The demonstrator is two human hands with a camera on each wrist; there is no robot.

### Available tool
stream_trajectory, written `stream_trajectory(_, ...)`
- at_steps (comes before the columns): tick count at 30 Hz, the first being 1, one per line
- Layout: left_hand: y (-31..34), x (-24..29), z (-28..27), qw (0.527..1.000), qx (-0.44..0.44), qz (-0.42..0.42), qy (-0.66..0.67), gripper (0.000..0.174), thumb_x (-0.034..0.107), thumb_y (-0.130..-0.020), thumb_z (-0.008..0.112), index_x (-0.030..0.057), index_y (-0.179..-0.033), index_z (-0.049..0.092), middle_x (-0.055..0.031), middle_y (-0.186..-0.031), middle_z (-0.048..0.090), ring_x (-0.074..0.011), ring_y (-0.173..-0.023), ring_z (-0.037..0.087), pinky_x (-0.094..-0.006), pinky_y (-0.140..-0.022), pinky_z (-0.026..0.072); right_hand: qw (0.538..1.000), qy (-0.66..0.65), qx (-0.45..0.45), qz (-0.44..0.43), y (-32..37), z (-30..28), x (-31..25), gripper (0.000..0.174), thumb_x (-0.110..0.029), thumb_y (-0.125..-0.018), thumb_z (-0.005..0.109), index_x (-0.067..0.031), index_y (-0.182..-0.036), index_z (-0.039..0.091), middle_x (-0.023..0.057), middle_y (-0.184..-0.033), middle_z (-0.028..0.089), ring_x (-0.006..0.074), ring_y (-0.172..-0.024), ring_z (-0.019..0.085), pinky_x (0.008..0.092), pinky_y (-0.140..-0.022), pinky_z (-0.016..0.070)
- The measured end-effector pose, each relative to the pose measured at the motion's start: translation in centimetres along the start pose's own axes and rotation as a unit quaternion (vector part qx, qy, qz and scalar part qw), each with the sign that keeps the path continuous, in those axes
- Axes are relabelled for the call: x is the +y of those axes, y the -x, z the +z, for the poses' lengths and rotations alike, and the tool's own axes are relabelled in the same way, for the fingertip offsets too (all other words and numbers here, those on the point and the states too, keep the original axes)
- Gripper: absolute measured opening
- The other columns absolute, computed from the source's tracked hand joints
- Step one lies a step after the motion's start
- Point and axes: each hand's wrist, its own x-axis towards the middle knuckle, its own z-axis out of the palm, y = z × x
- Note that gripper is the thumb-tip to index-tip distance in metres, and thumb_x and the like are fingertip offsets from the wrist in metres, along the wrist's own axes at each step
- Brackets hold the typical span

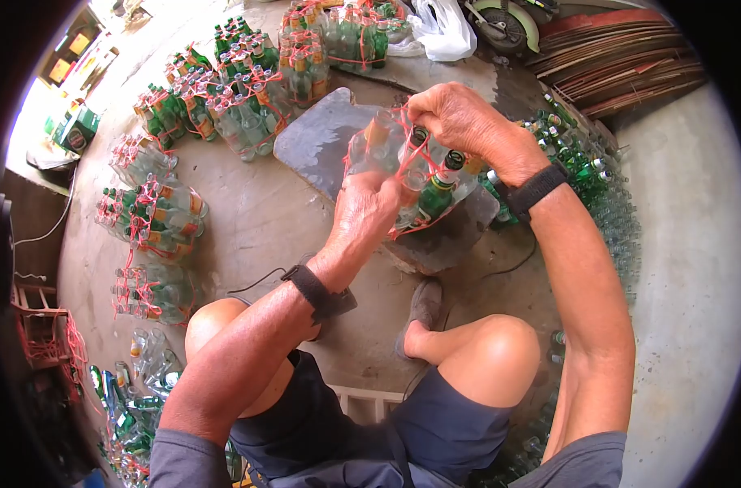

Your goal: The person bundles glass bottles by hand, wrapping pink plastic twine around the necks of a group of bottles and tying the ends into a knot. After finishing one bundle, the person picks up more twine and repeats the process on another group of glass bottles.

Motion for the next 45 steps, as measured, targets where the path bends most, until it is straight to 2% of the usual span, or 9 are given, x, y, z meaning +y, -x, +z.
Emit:
stream_trajectory(15,0.0,2.2,-3.3,0.997,-0.069,-0.04,-0.016,0.034,0.022,-0.088,0.055,-0.0045,-0.084,0.076,-0.031,-0.081,0.072,-0.0475,-0.086,0.074,-0.0531,-0.085,0.0576,0.995,-0.025,-0.093,0.035,-1.2,0.2,2.3,0.019,-0.001,-0.084,0.067,-0.0003,-0.1,0.078,0.0142,-0.083,0.076,0.0255,-0.081,0.073,0.0386,-0.078,0.0571)
stream_trajectory(20,-0.8,1.1,-3.9,0.996,-0.053,-0.004,-0.074,0.031,0.019,-0.086,0.055,-0.0048,-0.081,0.075,-0.0302,-0.076,0.071,-0.0477,-0.083,0.073,-0.0528,-0.084,0.0573,0.958,-0.063,-0.219,0.171,-1.9,-1.8,-0.3,0.031,0.0,-0.084,0.061,-0.002,-0.109,0.08,0.0129,-0.084,0.077,0.0162,-0.055,0.067,0.0373,-0.053,0.0543)
stream_trajectory(22,-0.6,0.9,-4.0,0.997,-0.055,0.026,-0.047,0.028,0.02,-0.084,0.061,-0.005,-0.074,0.071,-0.0052,-0.057,0.052,-0.0142,-0.054,0.052,-0.0365,-0.051,0.044,0.957,-0.074,-0.217,0.179,-1.7,-1.8,-0.2,0.032,0.0,-0.084,0.06,-0.0021,-0.109,0.08,0.012,-0.084,0.077,0.0144,-0.053,0.066,0.0363,-0.051,0.0528)
stream_trajectory(24,-0.3,1.1,-4.4,0.997,-0.066,0.006,-0.047,0.029,0.02,-0.084,0.061,-0.0049,-0.074,0.07,-0.004,-0.057,0.051,-0.0135,-0.054,0.051,-0.0359,-0.051,0.0422,0.955,-0.086,-0.215,0.187,-1.5,-1.8,-0.3,0.033,0.001,-0.084,0.058,-0.0021,-0.109,0.08,0.0111,-0.083,0.076,0.0127,-0.051,0.064,0.0354,-0.048,0.0513)
stream_trajectory(27,-0.3,1.1,-5.1,0.996,-0.072,-0.004,-0.044,0.029,0.02,-0.084,0.061,-0.0048,-0.072,0.069,-0.0021,-0.056,0.049,-0.0119,-0.055,0.048,-0.0346,-0.051,0.0385,0.954,-0.102,-0.212,0.185,-0.6,-1.1,0.3,0.033,-0.001,-0.085,0.058,-0.0015,-0.11,0.079,0.0137,-0.086,0.078,0.0206,-0.059,0.069,0.0403,-0.057,0.0555)
stream_trajectory(29,-0.3,1.7,-5.6,0.997,-0.071,-0.012,-0.033,0.031,0.021,-0.085,0.061,-0.0046,-0.07,0.067,0.0002,-0.056,0.047,-0.0104,-0.056,0.043,-0.0329,-0.051,0.0336,0.997,-0.012,-0.069,0.033,0.6,1.2,2.6,0.026,-0.008,-0.091,0.062,0.0038,-0.109,0.076,0.0175,-0.094,0.077,0.0264,-0.078,0.074,0.039,-0.073,0.0583)
stream_trajectory(33,-0.6,1.3,-5.8,0.995,-0.066,0.033,-0.065,0.031,0.022,-0.085,0.062,-0.004,-0.069,0.065,0.0009,-0.056,0.048,-0.0095,-0.057,0.044,-0.0331,-0.052,0.0353,0.972,-0.077,-0.052,0.217,2.8,0.0,-4.8,0.043,-0.027,-0.092,0.074,0.0041,-0.122,0.072,0.0224,-0.108,0.075,0.0379,-0.106,0.072,0.0446,-0.093,0.056)
stream_trajectory(37,-0.4,1.5,-5.5,0.997,-0.048,0.036,-0.057,0.033,0.023,-0.087,0.061,-0.0038,-0.068,0.063,0.0028,-0.058,0.049,-0.0079,-0.059,0.044,-0.0321,-0.052,0.0362,0.977,0.071,0.07,0.186,5.7,3.3,-7.8,0.077,-0.048,-0.081,0.081,0.0053,-0.132,0.06,0.0294,-0.137,0.061,0.0449,-0.125,0.062,0.05,-0.106,0.0518)
stream_trajectory(45,-0.2,1.2,-5.5,0.997,-0.034,0.05,-0.048,0.038,0.023,-0.092,0.062,-0.0032,-0.066,0.058,0.0053,-0.06,0.047,-0.0055,-0.059,0.042,-0.0321,-0.05,0.0344,0.965,0.088,0.149,0.195,5.7,5.2,-7.8,0.074,-0.044,-0.081,0.08,0.0047,-0.133,0.062,0.0264,-0.135,0.063,0.0429,-0.128,0.06,0.051,-0.109,0.0504)
